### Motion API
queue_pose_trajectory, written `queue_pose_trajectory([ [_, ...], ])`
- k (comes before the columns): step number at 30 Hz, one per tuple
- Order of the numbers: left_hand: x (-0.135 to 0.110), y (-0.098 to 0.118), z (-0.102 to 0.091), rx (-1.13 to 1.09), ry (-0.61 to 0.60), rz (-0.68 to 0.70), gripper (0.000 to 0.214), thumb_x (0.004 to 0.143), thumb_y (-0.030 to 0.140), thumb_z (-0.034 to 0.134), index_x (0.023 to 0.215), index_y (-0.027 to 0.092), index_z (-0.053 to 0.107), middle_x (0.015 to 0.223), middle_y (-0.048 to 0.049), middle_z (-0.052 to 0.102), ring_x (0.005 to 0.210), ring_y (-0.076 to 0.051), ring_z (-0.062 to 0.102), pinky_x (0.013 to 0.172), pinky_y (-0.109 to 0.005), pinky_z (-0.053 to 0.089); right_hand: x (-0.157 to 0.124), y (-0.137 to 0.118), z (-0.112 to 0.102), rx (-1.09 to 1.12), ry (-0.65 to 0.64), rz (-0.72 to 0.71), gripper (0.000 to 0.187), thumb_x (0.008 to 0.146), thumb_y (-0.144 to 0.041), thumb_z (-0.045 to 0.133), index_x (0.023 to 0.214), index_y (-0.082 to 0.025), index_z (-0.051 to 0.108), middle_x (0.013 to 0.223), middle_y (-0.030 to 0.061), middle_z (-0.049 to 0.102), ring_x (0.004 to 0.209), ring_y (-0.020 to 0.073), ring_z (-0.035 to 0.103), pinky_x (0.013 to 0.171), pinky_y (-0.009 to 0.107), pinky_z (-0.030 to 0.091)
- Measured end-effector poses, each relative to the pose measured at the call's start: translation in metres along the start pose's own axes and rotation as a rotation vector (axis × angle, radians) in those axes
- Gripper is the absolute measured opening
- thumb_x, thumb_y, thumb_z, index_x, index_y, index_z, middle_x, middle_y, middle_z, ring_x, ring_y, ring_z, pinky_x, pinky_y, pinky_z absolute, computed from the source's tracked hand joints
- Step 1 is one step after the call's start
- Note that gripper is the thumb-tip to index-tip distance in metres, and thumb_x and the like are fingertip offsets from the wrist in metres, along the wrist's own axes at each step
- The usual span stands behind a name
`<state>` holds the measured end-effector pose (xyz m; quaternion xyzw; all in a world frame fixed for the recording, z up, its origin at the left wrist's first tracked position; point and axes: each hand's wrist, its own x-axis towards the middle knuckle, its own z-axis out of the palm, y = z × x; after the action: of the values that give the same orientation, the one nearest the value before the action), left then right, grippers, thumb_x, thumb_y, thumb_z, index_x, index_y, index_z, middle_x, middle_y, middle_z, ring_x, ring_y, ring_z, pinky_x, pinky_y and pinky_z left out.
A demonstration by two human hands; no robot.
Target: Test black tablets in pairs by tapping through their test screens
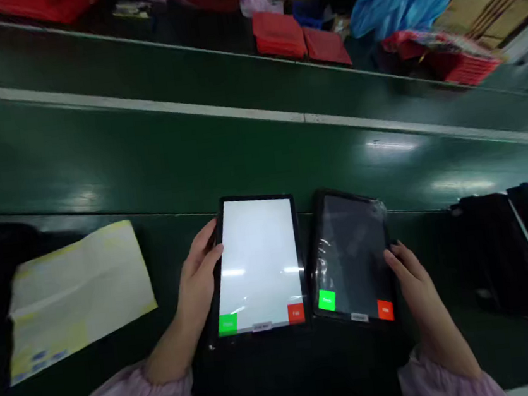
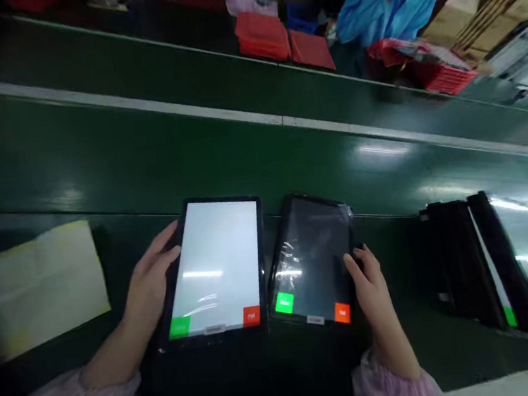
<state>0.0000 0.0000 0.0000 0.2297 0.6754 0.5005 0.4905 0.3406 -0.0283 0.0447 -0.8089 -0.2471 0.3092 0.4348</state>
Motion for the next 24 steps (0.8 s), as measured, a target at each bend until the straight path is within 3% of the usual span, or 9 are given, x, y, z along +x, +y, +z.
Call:
queue_pose_trajectory([
  [2,0.001,0.001,-0.002,-0.008,-0.013,0.033,0.067,0.069,0.042,0.076,0.131,0.016,0.075,0.152,-0.0134,0.070,0.150,-0.043,0.055,0.133,-0.057,0.032,-0.009,-0.001,0.002,0.046,-0.063,0.009,0.062,0.039,-0.068,0.092,0.082,-0.027,0.075,0.125,0.0056,0.077,0.144,0.0384,0.057,0.122,0.047,0.043],
  [4,0.003,0.000,-0.004,-0.024,-0.031,0.061,0.061,0.071,0.042,0.075,0.127,0.017,0.077,0.150,-0.0129,0.071,0.152,-0.041,0.053,0.133,-0.054,0.032,-0.016,-0.005,0.005,0.086,-0.117,0.043,0.064,0.044,-0.070,0.091,0.090,-0.028,0.076,0.113,0.0035,0.079,0.118,0.0337,0.071,0.099,0.042,0.059],
  [6,0.005,-0.001,-0.005,-0.054,-0.056,0.091,0.057,0.073,0.043,0.075,0.124,0.019,0.079,0.149,-0.0130,0.072,0.153,-0.040,0.052,0.133,-0.053,0.033,-0.021,-0.013,0.006,0.125,-0.171,0.109,0.066,0.045,-0.066,0.093,0.096,-0.028,0.076,0.093,-0.0001,0.078,0.085,0.0256,0.073,0.070,0.033,0.060],
  [9,0.006,-0.004,-0.007,-0.090,-0.087,0.086,0.054,0.074,0.043,0.075,0.123,0.021,0.079,0.150,-0.0127,0.071,0.152,-0.040,0.054,0.131,-0.055,0.035,-0.031,-0.033,0.005,0.122,-0.166,0.174,0.071,0.044,-0.055,0.095,0.107,-0.028,0.076,0.080,-0.0033,0.075,0.063,0.0189,0.066,0.051,0.027,0.053],
  [14,0.005,-0.007,-0.010,-0.134,-0.103,0.026,0.054,0.074,0.045,0.076,0.124,0.023,0.079,0.152,-0.0111,0.070,0.148,-0.039,0.057,0.131,-0.058,0.033,-0.056,-0.058,-0.014,0.064,-0.051,0.134,0.083,0.056,-0.057,0.095,0.132,-0.034,0.075,0.095,0.0002,0.082,0.064,0.0204,0.071,0.048,0.027,0.054],
  [17,0.006,-0.009,-0.009,-0.156,-0.110,-0.008,0.053,0.077,0.046,0.075,0.125,0.025,0.078,0.151,-0.0098,0.071,0.149,-0.038,0.057,0.131,-0.057,0.032,-0.071,-0.057,-0.018,0.045,-0.083,0.161,0.097,0.061,-0.063,0.095,0.150,-0.037,0.064,0.101,0.0017,0.084,0.058,0.0222,0.071,0.042,0.030,0.051],
  [20,0.005,-0.009,-0.008,-0.193,-0.104,-0.024,0.054,0.077,0.050,0.076,0.125,0.024,0.077,0.151,-0.0106,0.071,0.149,-0.037,0.057,0.131,-0.055,0.032,-0.084,-0.046,-0.002,0.092,-0.245,0.179,0.102,0.064,-0.065,0.095,0.154,-0.035,0.060,0.103,0.0047,0.084,0.062,0.0247,0.073,0.041,0.031,0.050],
  [24,-0.001,-0.003,-0.008,-0.266,-0.144,-0.045,0.064,0.077,0.063,0.074,0.126,0.022,0.076,0.148,-0.0117,0.073,0.146,-0.038,0.060,0.128,-0.053,0.040,-0.105,-0.031,0.044,0.178,-0.463,0.176,0.083,0.075,-0.066,0.089,0.148,-0.035,0.063,0.120,0.0079,0.080,0.086,0.0296,0.080,0.051,0.033,0.058],
])
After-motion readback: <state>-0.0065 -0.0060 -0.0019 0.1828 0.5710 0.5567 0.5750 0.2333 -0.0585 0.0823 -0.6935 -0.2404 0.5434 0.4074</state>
